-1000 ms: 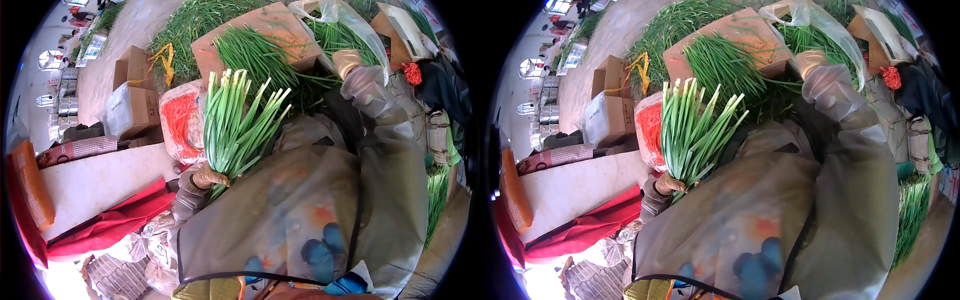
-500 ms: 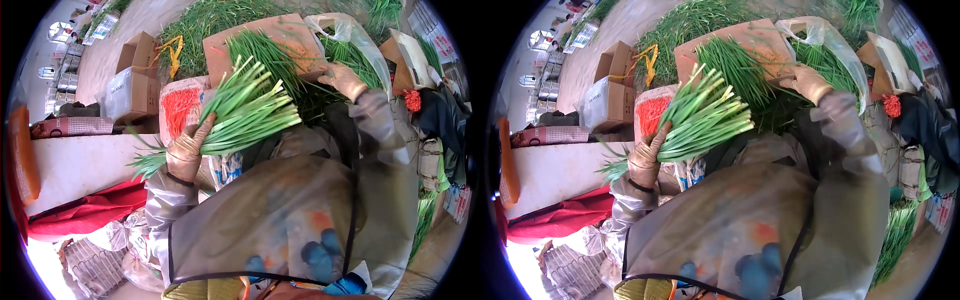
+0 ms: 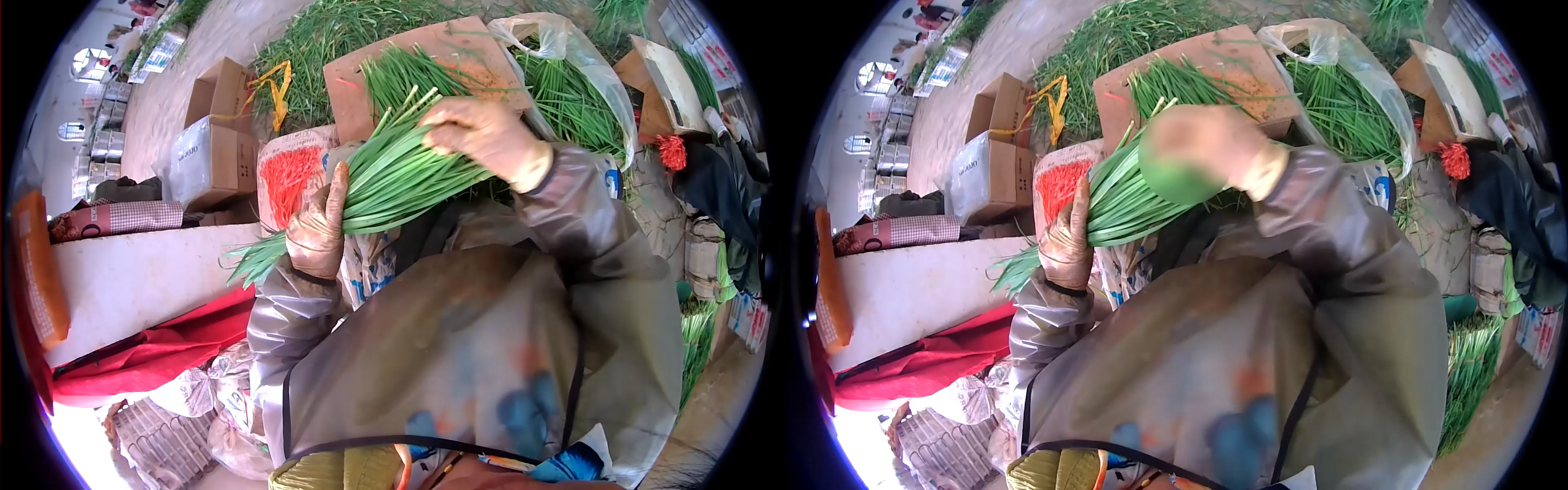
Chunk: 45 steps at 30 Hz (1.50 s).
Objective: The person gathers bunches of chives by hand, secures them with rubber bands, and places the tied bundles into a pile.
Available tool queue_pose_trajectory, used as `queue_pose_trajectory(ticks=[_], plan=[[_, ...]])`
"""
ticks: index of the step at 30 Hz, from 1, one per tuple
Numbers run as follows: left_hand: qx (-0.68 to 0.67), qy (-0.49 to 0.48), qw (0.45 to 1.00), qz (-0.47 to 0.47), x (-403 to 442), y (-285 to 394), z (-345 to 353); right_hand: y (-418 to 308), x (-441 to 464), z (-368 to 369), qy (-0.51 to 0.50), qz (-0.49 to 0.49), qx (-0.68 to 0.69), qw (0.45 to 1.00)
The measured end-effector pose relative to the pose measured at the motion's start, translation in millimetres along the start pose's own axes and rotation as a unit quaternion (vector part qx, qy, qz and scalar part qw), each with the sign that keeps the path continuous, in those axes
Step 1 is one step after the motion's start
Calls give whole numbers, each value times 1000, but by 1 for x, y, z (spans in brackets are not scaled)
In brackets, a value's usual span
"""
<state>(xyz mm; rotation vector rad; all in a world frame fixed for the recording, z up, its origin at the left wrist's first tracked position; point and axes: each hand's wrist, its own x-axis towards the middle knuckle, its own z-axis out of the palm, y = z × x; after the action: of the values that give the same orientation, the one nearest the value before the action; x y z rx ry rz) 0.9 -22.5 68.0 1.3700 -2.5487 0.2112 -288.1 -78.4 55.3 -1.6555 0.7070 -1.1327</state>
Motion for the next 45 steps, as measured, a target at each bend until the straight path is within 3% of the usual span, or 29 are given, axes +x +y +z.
queue_pose_trajectory(ticks=[1, 2, 3, 4, 7, 9, 11, 12, 13, 14, 15, 17, 18, 21, 23, 25, 26, 27, 28, 29, 30, 31, 33, 34, 37, 39, 41, 43, 45], plan=[[2, -6, 1000, -3, -3, -1, -1, -12, -4, -9, 17, 62, 227, 972], [9, 6, 1000, -4, -8, -7, 2, -33, -9, -21, 53, 98, 111, 987], [9, 6, 1000, -8, -11, -10, 1, -42, -18, -40, 43, 202, 232, 951], [-4, 0, 1000, -28, -15, -13, -1, -45, -30, -55, 104, 241, 182, 948], [-13, 1, 998, -56, -28, -25, -1, -28, -65, -108, 87, 232, 104, 963], [-30, 9, 994, -101, -38, -32, 3, 32, -97, -140, 88, 370, -125, 916], [-77, 31, 992, -90, -36, -32, 16, 39, -103, -131, 75, 325, -279, 901], [-384, 101, 902, -170, -36, -31, 34, 38, -105, -126, 60, 273, -427, 860], [-409, 102, 885, -199, -33, -25, 30, 27, -99, -116, 44, 216, -564, 796], [-434, 105, 866, -228, -30, -20, 26, 18, -85, -101, 75, 257, -316, 910], [-614, 139, 728, -269, -25, -11, 26, 19, -74, -88, 38, 203, -219, 954], [-651, 40, 699, -292, -11, -10, 12, 25, -57, -51, -54, 304, 90, 947], [-729, 17, 618, -292, -7, -12, 10, 33, -51, -30, -86, 324, 117, 935], [-815, 10, 514, -268, 14, 0, 21, 40, -33, 25, -66, 267, 213, 938], [-776, 15, 570, -268, 29, 10, 36, 26, -12, 46, 8, 243, 314, 918], [-728, 67, 644, -225, 54, 35, 52, 13, 14, 62, 25, 63, 325, 943], [-638, 114, 746, -151, 61, 35, 80, 29, 25, 68, 82, -10, 187, 979], [-717, 178, 656, -156, 81, 54, 103, 34, 27, 74, 165, 26, 75, 983], [-726, 122, 637, -228, 91, 61, 103, 28, 31, 69, 199, 65, 180, 961], [-509, 76, 843, -158, 86, 71, 98, 21, 36, 62, 231, 103, 283, 925], [-239, 80, 964, -86, 87, 88, 71, 20, 38, 45, 276, 73, 292, 913], [-288, 33, 955, -59, 90, 97, 41, 26, 35, 20, 257, 133, 331, 898], [-289, 21, 942, 171, 87, 81, -2, -13, 22, -28, 198, 190, 327, 904], [-428, 29, 902, 46, 74, 72, -8, -16, 14, -53, 165, 200, 300, 918], [-476, 173, 855, -110, 71, 22, -1, -35, -14, -92, 117, 262, 219, 933], [-721, 26, 671, -172, 78, 32, 20, -41, -29, -83, 126, 270, 137, 945], [-833, -47, 542, -102, 90, 49, 73, -48, -36, -60, 129, 241, 112, 955], [-941, -30, 336, -9, 111, 77, 101, -13, -52, -48, 98, 252, 84, 959], [-964, 12, 266, -2, 129, 88, 102, -17, -63, -38, 48, 313, 164, 934]])
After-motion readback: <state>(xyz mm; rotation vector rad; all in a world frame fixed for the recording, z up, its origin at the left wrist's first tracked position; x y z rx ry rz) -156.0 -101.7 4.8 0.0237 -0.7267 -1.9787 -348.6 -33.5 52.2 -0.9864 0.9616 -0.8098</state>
